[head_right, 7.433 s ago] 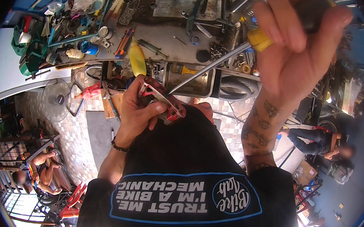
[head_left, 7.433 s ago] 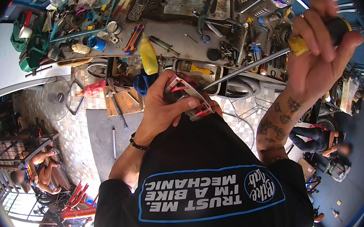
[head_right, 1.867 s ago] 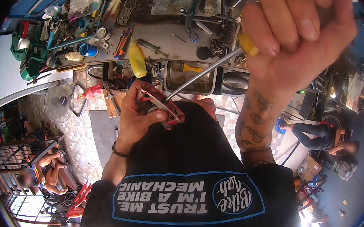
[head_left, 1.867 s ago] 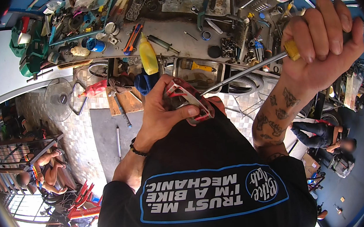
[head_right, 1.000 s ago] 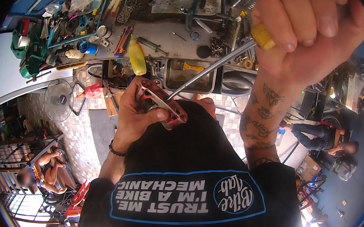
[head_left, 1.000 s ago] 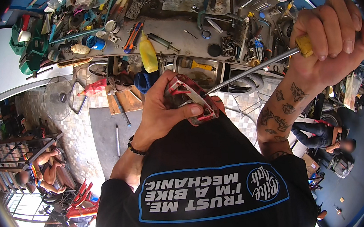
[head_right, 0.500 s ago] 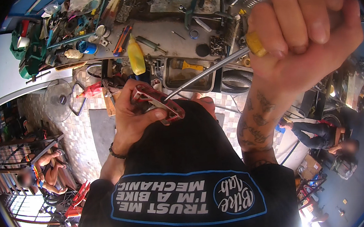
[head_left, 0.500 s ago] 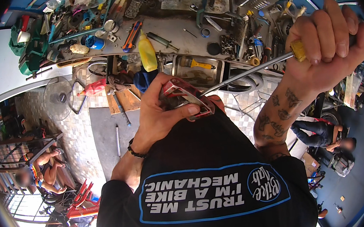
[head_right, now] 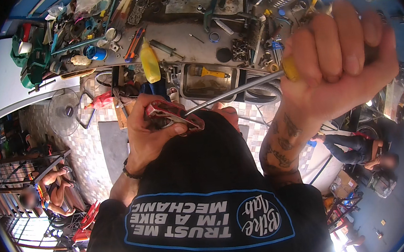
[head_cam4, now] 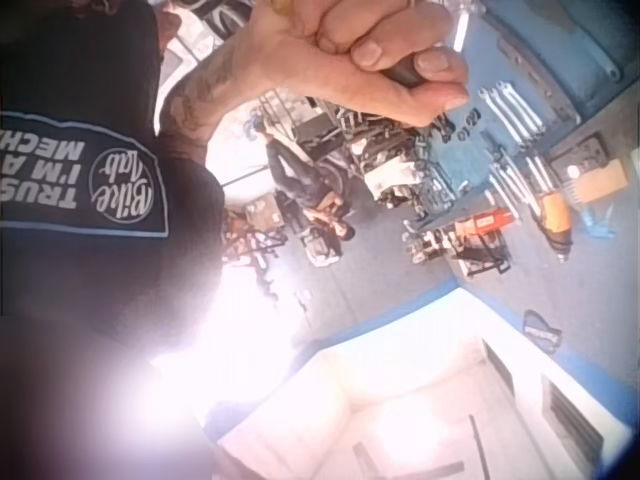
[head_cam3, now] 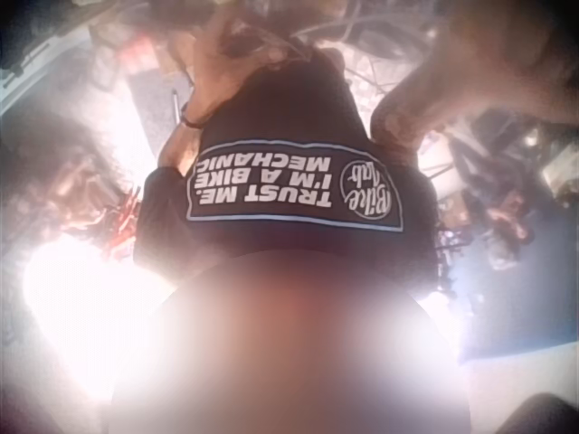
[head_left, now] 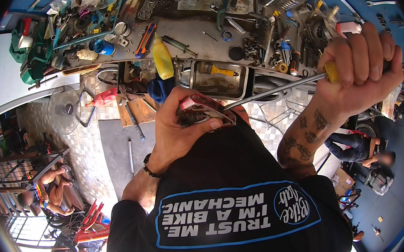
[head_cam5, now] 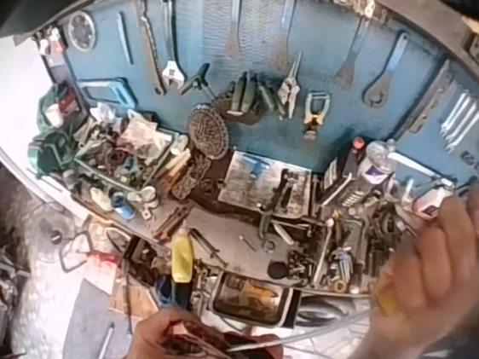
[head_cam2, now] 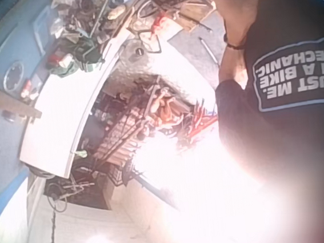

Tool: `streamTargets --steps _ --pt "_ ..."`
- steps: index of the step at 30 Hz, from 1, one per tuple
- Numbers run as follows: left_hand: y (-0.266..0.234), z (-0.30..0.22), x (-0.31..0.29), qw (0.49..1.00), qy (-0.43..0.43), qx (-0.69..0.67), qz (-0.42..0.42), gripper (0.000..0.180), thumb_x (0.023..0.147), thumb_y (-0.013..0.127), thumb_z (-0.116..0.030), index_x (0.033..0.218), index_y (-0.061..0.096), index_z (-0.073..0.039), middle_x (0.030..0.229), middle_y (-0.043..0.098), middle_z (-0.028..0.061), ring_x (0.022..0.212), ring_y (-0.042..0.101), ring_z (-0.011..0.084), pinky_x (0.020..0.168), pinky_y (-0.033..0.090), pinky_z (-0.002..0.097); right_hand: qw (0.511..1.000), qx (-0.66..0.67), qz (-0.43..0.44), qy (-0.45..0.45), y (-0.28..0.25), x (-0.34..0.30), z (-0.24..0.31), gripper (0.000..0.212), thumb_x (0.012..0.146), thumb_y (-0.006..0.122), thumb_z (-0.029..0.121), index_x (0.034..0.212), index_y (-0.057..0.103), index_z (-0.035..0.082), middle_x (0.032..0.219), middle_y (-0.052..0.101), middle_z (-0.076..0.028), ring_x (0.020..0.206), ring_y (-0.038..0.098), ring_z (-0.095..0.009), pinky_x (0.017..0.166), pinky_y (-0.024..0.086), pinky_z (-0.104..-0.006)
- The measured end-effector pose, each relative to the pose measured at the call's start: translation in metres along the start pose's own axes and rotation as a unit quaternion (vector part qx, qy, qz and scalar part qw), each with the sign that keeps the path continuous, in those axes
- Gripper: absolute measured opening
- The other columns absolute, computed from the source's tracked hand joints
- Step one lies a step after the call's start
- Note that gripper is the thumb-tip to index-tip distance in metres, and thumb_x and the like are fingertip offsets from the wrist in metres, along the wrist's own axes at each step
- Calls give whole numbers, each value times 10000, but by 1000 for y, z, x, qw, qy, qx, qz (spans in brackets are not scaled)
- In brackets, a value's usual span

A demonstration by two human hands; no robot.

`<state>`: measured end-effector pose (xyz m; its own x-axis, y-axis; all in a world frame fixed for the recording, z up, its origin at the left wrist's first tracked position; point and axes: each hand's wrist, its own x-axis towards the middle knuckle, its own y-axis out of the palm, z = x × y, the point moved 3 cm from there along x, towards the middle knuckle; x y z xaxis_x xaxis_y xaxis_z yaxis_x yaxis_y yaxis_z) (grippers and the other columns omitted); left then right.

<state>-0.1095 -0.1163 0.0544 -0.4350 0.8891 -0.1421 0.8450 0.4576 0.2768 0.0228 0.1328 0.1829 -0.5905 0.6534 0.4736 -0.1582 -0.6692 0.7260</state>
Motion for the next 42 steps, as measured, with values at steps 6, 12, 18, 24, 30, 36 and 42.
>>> streamTargets --steps 6,12,18,24,30,36,42 --pt "-1 -4 0 993 56 107 6 530 796 884 35 1204 548 3 1137 745 136 1030 739 174 891 608 300 1000 -10 -24 -16 3 -2 3 279 1038 485 264 831 520 79 649 452 31 400 341 -42 330 332 -208" --pt "-6 0 1 998 9 60 16 514 774 908 16 1184 600 -16 1076 741 67 1021 720 136 889 580 282 998 47 39 -30 8 -8 8 253 1013 563 264 837 509 92 638 472 27 369 332 -41 316 330 -203" --pt "-47 18 36 989 -82 120 -34 404 866 836 -37 1206 618 -38 1066 717 34 964 701 130 862 595 314 969 -149 181 -82 67 6 29 288 965 669 267 827 483 98 632 465 35 447 459 -69 411 431 -244" --pt "-73 57 108 986 -136 -6 -91 437 1071 605 -321 1435 524 -94 1304 658 43 1152 678 208 880 621 405 742 -521 417 68 147 -44 -15 244 770 717 104 736 486 34 588 443 -66 482 496 -202 410 366 -366" --pt "-73 83 234 994 -64 2 -91 392 1031 670 -183 1383 552 -57 1202 682 86 1054 707 243 902 649 468 718 -573 374 125 128 -61 30 245 769 716 31 951 552 34 766 515 -111 617 545 -303 566 420 -436" --pt "-68 147 405 977 -45 59 -201 304 967 716 -128 1254 645 -56 1123 709 100 1013 722 239 683 678 411 605 -773 126 144 24 -56 103 417 769 715 -43 1167 618 34 945 587 -156 752 593 -403 721 473 -507" --pt "-73 186 492 738 -36 658 -146 295 892 754 -373 1063 792 -135 1117 771 171 1060 737 332 874 610 438 401 -896 143 125 -195 -114 76 425 846 607 -48 1262 602 37 1182 574 -150 1108 567 -391 947 454 -466"
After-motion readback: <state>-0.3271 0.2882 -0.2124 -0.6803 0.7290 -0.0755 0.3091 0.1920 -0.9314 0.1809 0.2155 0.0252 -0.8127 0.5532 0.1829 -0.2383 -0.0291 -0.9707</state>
